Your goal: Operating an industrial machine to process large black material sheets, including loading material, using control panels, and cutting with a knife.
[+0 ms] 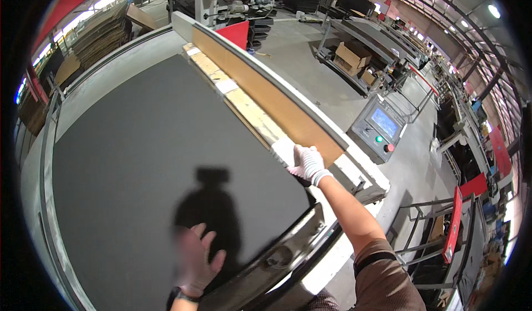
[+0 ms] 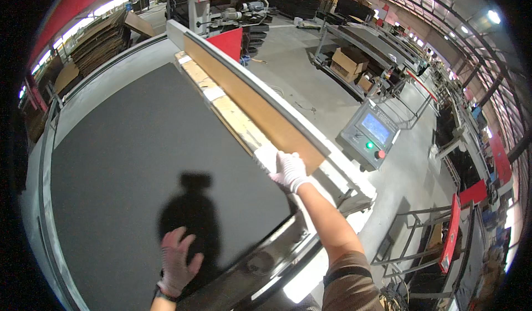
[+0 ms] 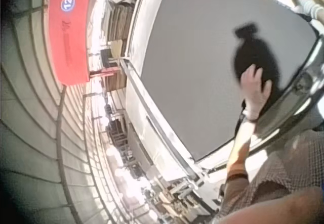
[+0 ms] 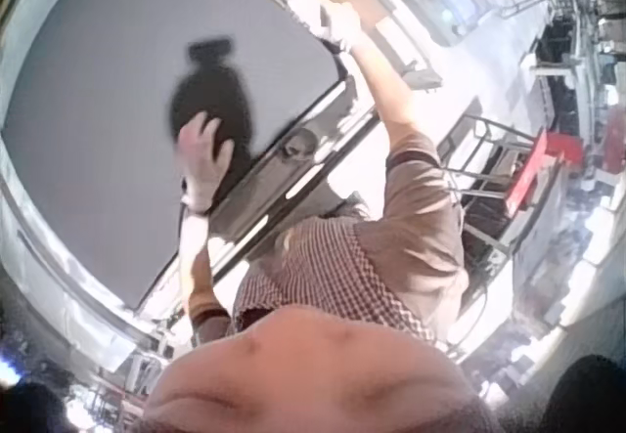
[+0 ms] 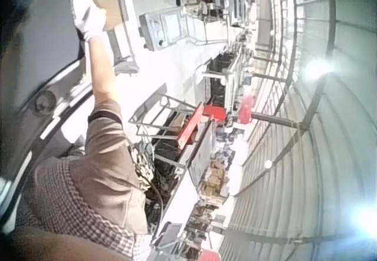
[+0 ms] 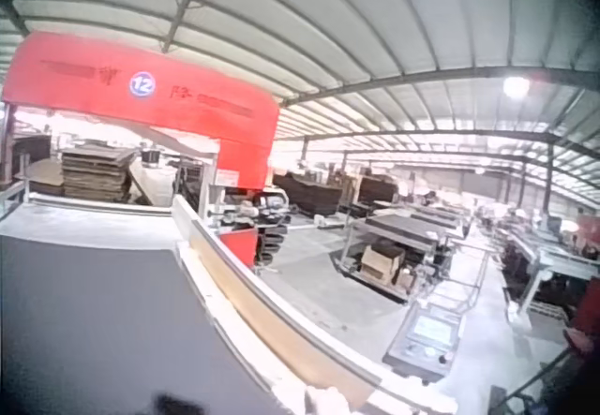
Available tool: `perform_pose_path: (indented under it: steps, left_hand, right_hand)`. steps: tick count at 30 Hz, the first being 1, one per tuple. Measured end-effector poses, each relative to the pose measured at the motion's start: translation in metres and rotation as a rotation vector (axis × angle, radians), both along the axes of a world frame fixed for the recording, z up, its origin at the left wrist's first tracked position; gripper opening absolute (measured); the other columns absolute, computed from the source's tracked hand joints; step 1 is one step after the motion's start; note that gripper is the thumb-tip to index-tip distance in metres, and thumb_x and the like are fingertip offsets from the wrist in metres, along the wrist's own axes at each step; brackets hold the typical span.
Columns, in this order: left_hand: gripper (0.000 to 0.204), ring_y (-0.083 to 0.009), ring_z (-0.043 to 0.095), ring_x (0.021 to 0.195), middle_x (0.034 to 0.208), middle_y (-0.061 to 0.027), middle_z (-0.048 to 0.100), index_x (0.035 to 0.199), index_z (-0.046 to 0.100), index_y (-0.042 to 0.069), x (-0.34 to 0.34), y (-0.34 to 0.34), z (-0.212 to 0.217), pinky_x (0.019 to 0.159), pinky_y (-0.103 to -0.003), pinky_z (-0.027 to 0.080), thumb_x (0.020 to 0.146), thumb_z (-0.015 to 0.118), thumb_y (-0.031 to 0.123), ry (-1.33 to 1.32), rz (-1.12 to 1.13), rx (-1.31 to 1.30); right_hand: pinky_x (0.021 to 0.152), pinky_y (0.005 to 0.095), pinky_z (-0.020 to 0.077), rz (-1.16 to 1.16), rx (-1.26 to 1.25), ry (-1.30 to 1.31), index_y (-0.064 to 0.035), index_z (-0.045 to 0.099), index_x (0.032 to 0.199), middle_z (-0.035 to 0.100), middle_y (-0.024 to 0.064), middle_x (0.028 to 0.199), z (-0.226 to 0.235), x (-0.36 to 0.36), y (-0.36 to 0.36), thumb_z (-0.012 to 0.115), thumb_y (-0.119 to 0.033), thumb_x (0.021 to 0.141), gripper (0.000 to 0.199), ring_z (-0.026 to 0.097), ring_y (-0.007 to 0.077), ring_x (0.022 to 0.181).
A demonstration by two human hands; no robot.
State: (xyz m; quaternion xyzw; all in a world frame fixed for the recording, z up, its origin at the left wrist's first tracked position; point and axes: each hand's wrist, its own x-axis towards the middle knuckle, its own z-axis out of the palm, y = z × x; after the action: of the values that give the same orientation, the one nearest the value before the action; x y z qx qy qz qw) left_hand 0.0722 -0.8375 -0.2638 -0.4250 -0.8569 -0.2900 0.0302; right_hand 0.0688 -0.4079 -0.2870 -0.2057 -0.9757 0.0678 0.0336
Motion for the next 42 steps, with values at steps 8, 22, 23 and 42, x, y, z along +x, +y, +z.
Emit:
perform_pose_path:
  steps: [8, 22, 23, 42]
  left_hand:
    - [0.058, -0.0408, 0.049, 0.105, 0.111, -0.0203, 0.053, 0.097, 0.056, 0.001, 0.047, 0.090, -0.052, 0.092, -0.051, 0.041, 0.056, 0.081, 0.034, -0.056, 0.129, -0.063]
    - [0.044, -0.0402, 0.055, 0.108, 0.111, -0.0221, 0.059, 0.112, 0.057, -0.001, 0.086, 0.161, -0.026, 0.099, -0.045, 0.043, 0.077, 0.066, 0.023, 0.112, 0.349, -0.376]
    - [0.049, -0.0400, 0.054, 0.112, 0.115, -0.0219, 0.058, 0.115, 0.055, -0.001, 0.087, 0.159, -0.027, 0.101, -0.046, 0.042, 0.076, 0.068, 0.026, 0.132, 0.345, -0.367]
    - [0.069, -0.0303, 0.058, 0.104, 0.105, -0.0143, 0.061, 0.094, 0.066, 0.003, 0.087, 0.155, -0.011, 0.094, -0.042, 0.047, 0.055, 0.081, 0.057, 0.024, 0.468, -0.497]
  right_hand:
    - [0.079, 0.0436, 0.0502, 0.467, -0.238, 0.462, -0.0068, 0.067, 0.099, 0.066, 0.0146, 0.092, 0.116, 0.096, 0.044, 0.056, -0.029, 0.089, 0.027, 0.063, 0.0337, 0.088]
    - [0.084, 0.0451, 0.0496, -0.526, 0.056, 0.106, -0.0122, 0.050, 0.128, 0.067, 0.0173, 0.104, 0.003, 0.202, 0.391, 0.062, -0.007, 0.075, 0.054, 0.062, 0.0349, 0.094]
    - [0.086, 0.0450, 0.0481, -0.522, 0.041, 0.116, -0.0133, 0.052, 0.128, 0.066, 0.0181, 0.102, 0.001, 0.203, 0.395, 0.063, -0.010, 0.075, 0.054, 0.062, 0.0351, 0.094]
    - [0.084, 0.0327, 0.0458, -0.633, -0.816, 0.626, 0.0021, 0.060, 0.117, 0.064, 0.0076, 0.094, -0.031, 0.162, 0.405, 0.052, -0.027, 0.095, 0.038, 0.056, 0.0189, 0.089]
